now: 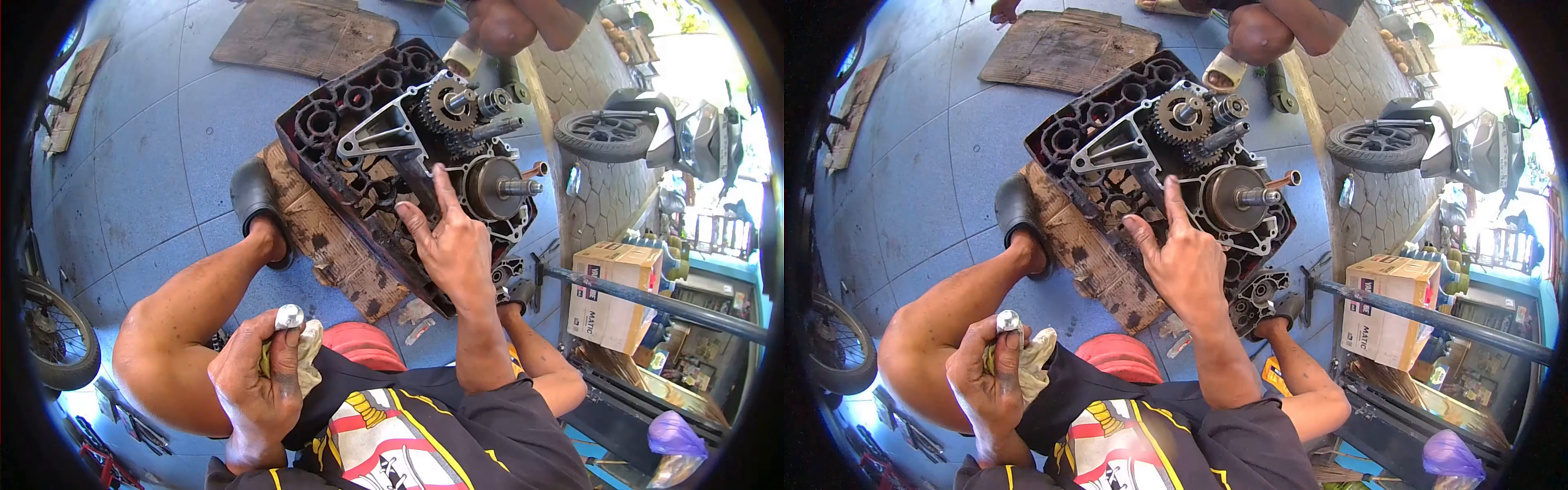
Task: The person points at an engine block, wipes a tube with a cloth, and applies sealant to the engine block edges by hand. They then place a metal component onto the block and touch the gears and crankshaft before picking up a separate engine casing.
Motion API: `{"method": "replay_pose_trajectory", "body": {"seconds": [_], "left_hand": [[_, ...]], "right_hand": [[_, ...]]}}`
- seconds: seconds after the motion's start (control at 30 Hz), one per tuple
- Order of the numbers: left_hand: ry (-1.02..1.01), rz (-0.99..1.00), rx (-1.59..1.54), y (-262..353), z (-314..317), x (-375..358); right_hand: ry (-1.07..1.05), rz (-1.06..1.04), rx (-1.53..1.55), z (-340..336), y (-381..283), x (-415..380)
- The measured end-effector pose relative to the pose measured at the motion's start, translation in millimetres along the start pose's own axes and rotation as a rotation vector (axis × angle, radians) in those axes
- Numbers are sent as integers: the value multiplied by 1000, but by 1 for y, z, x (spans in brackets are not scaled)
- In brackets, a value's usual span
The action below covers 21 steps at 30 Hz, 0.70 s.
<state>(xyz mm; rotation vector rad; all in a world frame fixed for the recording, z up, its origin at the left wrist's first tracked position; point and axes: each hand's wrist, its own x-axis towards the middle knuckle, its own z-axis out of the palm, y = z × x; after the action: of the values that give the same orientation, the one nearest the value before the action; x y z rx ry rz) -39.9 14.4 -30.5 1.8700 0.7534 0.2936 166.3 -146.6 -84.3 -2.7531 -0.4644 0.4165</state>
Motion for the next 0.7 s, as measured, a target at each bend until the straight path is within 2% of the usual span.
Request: {"method": "replay_pose_trajectory", "body": {"seconds": [0.07,0.17,0.23,0.33,0.5,0.6,0.7], "left_hand": [[1,-3,0,0,1,-1],[-17,20,21,0,2,0],[-2,21,15,-1,2,0],[9,6,8,-1,4,-1],[7,-2,6,2,6,-1],[-2,-11,13,3,5,-1],[-26,-6,26,4,4,-1]], "right_hand": [[98,-14,-60,3,1,-1],[27,0,-185,6,-5,3],[24,-28,-153,8,-1,-4],[146,13,-165,5,-2,-6],[41,-58,-157,7,3,-6],[246,-90,-161,14,16,-19],[230,-59,-214,9,22,-24]]}}
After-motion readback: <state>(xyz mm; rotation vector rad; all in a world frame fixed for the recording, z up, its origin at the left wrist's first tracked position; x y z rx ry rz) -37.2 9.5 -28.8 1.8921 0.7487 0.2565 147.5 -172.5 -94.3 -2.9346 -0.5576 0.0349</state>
